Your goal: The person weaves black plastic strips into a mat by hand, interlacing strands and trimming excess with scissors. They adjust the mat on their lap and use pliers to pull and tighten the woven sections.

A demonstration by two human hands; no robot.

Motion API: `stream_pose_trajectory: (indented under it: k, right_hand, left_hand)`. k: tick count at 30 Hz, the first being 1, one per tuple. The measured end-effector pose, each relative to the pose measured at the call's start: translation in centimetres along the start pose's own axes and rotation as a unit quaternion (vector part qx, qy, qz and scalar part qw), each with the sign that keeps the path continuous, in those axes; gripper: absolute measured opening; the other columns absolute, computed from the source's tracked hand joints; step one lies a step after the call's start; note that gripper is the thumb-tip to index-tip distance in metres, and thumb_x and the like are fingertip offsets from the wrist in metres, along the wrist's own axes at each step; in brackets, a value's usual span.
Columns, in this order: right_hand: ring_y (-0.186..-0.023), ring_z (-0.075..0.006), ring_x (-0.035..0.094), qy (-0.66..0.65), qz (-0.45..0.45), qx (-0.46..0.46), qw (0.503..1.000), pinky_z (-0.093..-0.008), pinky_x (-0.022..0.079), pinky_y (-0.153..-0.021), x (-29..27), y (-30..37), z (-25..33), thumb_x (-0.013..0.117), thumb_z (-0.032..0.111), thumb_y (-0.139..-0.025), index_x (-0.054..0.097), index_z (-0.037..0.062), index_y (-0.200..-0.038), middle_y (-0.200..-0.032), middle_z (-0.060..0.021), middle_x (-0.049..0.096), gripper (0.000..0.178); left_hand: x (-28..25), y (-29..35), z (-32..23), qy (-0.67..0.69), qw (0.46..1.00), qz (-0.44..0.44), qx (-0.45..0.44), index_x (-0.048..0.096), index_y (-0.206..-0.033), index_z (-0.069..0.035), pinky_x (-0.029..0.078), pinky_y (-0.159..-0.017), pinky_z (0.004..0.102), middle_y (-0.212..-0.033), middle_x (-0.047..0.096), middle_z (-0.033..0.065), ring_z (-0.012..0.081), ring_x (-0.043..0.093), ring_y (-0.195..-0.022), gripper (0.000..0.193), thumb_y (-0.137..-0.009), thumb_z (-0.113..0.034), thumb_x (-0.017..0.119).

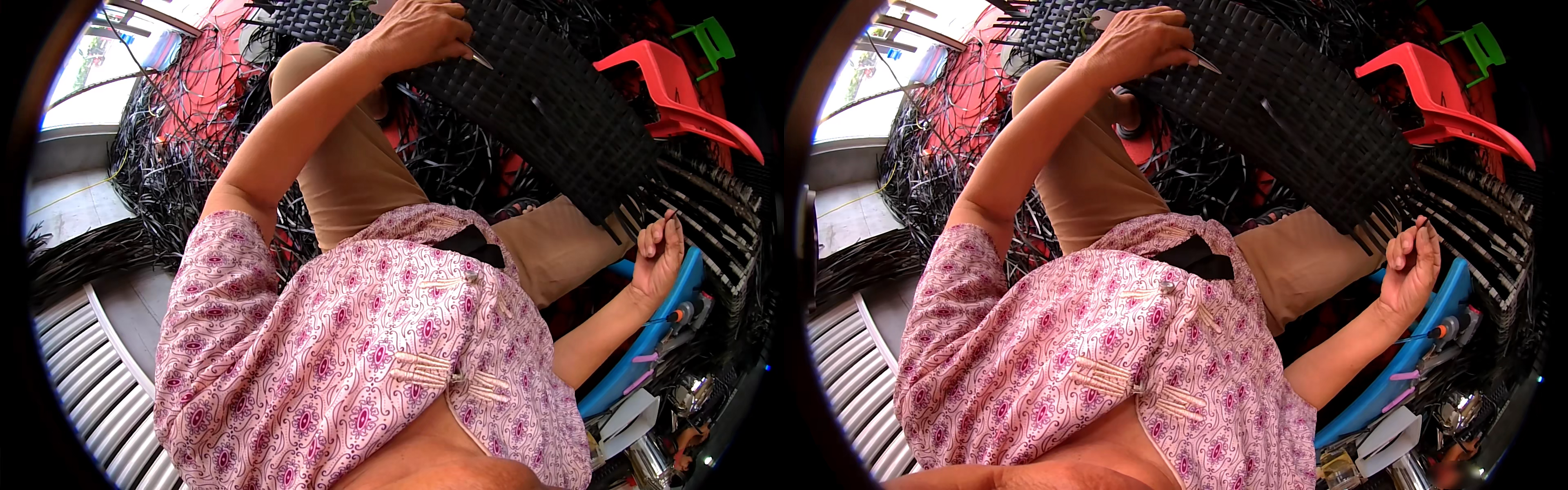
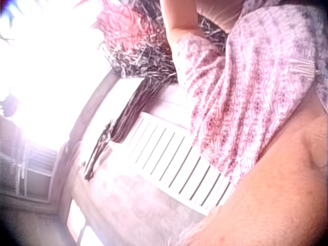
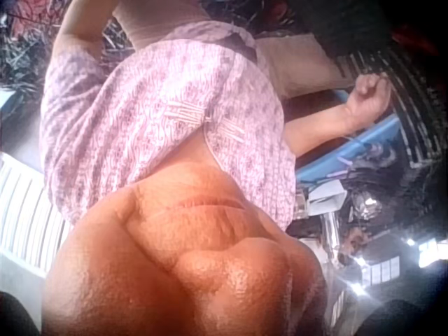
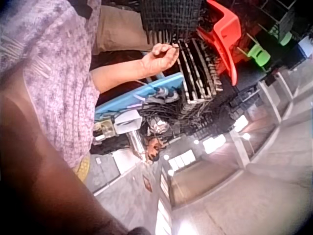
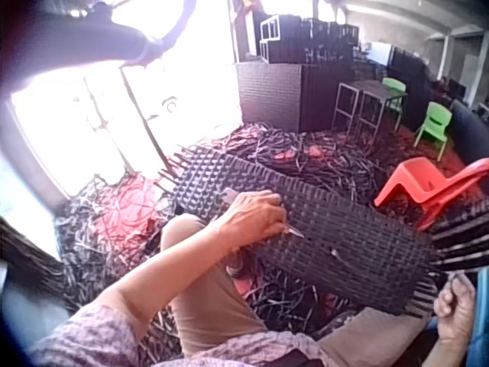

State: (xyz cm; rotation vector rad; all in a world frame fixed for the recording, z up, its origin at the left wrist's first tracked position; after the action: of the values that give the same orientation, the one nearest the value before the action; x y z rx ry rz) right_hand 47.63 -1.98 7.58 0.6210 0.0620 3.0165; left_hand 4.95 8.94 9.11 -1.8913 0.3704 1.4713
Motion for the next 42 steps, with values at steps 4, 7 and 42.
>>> stream_pose_trajectory:
  k: [4,7,42]
  right_hand:
    - [-0.054,-0.0092,0.043,-0.012,-0.009,0.008,1.000,-0.0211,0.035,-0.049,-0.2,-0.2,-0.4,0.060,0.012,-0.102,0.066,-0.0023,-0.116,-0.074,-0.0035,0.057,0.021]
    - [-0.054,-0.0092,0.043,-0.012,-0.008,0.012,1.000,-0.0209,0.034,-0.049,-0.1,-0.3,-0.8,0.060,0.012,-0.102,0.067,-0.0021,-0.116,-0.074,-0.0034,0.057,0.021]
    - [-0.078,-0.0287,0.071,0.582,0.026,-0.218,0.783,-0.0375,0.056,-0.071,22.7,-4.9,-7.0,0.073,0.008,-0.088,0.073,-0.0005,-0.093,-0.089,-0.0139,0.073,0.010]
  left_hand:
    - [0.0,-0.1,0.0,0.027,1.000,-0.006,0.007,0.070,-0.084,-0.013,0.050,-0.075,0.0426,-0.085,0.058,0.0069,0.0265,0.061,-0.086,0.021,-0.088,-0.034,0.068]
    - [-0.2,-0.6,-1.3,-0.017,0.999,-0.020,0.038,0.070,-0.084,-0.012,0.050,-0.073,0.0435,-0.084,0.059,0.0073,0.0274,0.062,-0.085,0.022,-0.087,-0.035,0.070]
    - [3.0,5.6,-10.0,0.277,0.915,-0.225,-0.189,0.053,-0.135,0.001,0.049,-0.097,0.0436,-0.125,0.058,0.0192,0.0369,0.058,-0.114,0.059,-0.081,-0.009,0.075]
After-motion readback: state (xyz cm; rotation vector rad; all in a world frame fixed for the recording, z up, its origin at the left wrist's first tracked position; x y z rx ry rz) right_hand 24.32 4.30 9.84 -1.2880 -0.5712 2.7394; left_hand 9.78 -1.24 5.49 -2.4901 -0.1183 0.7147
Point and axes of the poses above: each hand's wrist, its own y-axis away from the middle knuckle, its own x-axis out of the palm, z = x × y, the point moved 10 cm from there along -y, towards the middle knuckle
